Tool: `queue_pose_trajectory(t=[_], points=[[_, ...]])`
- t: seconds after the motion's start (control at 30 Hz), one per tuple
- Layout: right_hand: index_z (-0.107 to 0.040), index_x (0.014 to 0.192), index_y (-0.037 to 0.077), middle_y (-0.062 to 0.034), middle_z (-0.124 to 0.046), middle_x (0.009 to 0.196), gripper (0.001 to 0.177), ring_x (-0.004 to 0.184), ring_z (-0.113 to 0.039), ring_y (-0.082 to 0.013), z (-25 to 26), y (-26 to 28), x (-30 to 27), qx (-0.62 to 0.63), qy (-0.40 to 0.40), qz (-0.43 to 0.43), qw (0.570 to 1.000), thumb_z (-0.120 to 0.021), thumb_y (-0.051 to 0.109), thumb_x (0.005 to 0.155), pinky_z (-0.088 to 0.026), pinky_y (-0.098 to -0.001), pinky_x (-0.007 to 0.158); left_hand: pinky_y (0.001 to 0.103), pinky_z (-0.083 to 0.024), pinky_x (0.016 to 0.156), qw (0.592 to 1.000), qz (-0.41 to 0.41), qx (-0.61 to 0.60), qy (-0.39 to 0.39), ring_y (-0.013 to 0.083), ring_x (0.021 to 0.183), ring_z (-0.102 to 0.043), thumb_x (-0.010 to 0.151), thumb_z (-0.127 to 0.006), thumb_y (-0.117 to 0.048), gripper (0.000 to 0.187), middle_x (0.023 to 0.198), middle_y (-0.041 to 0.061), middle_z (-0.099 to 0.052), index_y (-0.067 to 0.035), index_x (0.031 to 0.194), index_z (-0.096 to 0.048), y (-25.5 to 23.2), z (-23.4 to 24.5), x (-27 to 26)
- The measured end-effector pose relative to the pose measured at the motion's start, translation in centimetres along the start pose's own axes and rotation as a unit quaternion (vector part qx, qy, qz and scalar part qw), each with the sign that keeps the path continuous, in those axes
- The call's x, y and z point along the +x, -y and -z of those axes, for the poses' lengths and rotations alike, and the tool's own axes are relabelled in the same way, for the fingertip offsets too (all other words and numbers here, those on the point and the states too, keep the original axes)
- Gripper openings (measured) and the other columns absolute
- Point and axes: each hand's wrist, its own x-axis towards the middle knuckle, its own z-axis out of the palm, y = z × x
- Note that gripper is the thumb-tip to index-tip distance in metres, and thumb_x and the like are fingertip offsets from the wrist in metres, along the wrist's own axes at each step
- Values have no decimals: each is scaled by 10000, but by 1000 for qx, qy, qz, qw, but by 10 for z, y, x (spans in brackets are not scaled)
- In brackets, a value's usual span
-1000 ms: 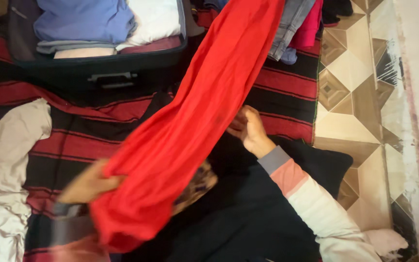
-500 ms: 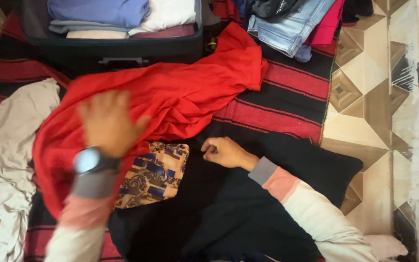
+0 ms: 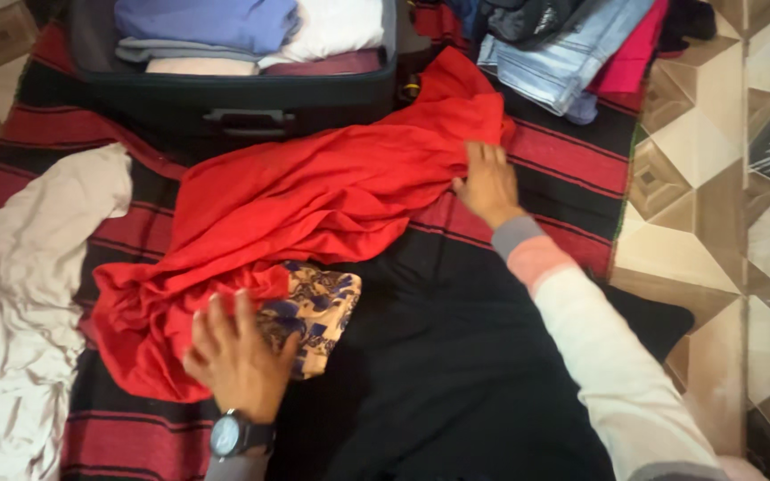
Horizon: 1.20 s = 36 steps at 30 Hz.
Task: The person folds a light blue shirt, black trousers, and a red garment by hand and places them into a suitcase while sitting on a rug.
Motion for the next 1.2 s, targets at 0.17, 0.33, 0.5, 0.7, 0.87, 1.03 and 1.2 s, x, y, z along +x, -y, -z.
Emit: queue_pose_trajectory(t=[0.17, 0.33, 0.5, 0.7, 0.87, 1.03, 1.2], points=[[-762, 913, 134, -97, -706, 1101, 163, 1214, -573, -372, -31, -42, 23, -143, 65, -11, 988, -758, 231, 782, -463, -594, 827, 461, -510, 874, 993, -36, -108, 9, 358, 1025, -629, 769, -770, -247, 403, 1143, 123, -665, -127, 1148, -703, 63, 4, -3], [-667, 992, 34, -163, -683, 971, 256, 948, -677, -361, -15, -108, 36, 166, -78, -42, 982, -635, 254, 1117, -511, -456, 851, 384, -550, 647, 968, 1, -208, 137, 263, 695, -683, 850, -716, -186, 115, 810, 89, -692, -80, 896, -721, 133, 44, 7], [-672, 1119, -5, -85, -706, 1067, 229, 955, -677, -188, 112, -124, -25, 749, 213, -153, 609, -643, 188, 1000, -546, -335, 882, 408, -509, 858, 989, -123, -79, 37, 298, 1000, -666, 812, -779, -261, 292, 1033, 86, -703, -132, 1070, -731, 103, 74, 27], [-609, 1018, -35, -139, -591, 823, 471, 767, -579, -293, 137, 45, -91, 506, 664, 390, 390, -690, 428, 1051, -421, -403, 669, 675, -186, 1102, 941, -332, -66, -11, 366, 1484, -206, 535, -839, -526, 1065, 1580, 210, -395, -138, 1488, -562, 5, 28, 99], [-600, 1181, 25, -48, -733, 1055, 475, 984, -743, -146, 135, 105, -96, 575, 667, -13, 473, -567, 461, 993, -590, -300, 733, 540, -439, 1013, 917, -372, -38, 142, 355, 1143, -590, 861, -714, -306, 290, 1139, 114, -680, -166, 1115, -716, -26, -29, 125], [-725, 1090, 106, -147, -759, 991, 345, 928, -710, -341, 69, 62, -84, 100, 289, -7, 952, -720, 382, 884, -543, -460, 766, 464, -486, 595, 866, -426, -205, 164, 334, 657, -644, 763, -700, -166, 93, 685, 109, -640, -111, 715, -643, -23, 6, 74], [-756, 939, 117, -139, -772, 909, 305, 849, -750, -310, 19, 2, -50, 161, 286, -111, 938, -705, 414, 890, -568, -447, 760, 480, -457, 490, 799, -499, -292, 167, 344, 553, -640, 753, -715, -161, 32, 636, 114, -662, -139, 774, -707, 32, 81, -16]])
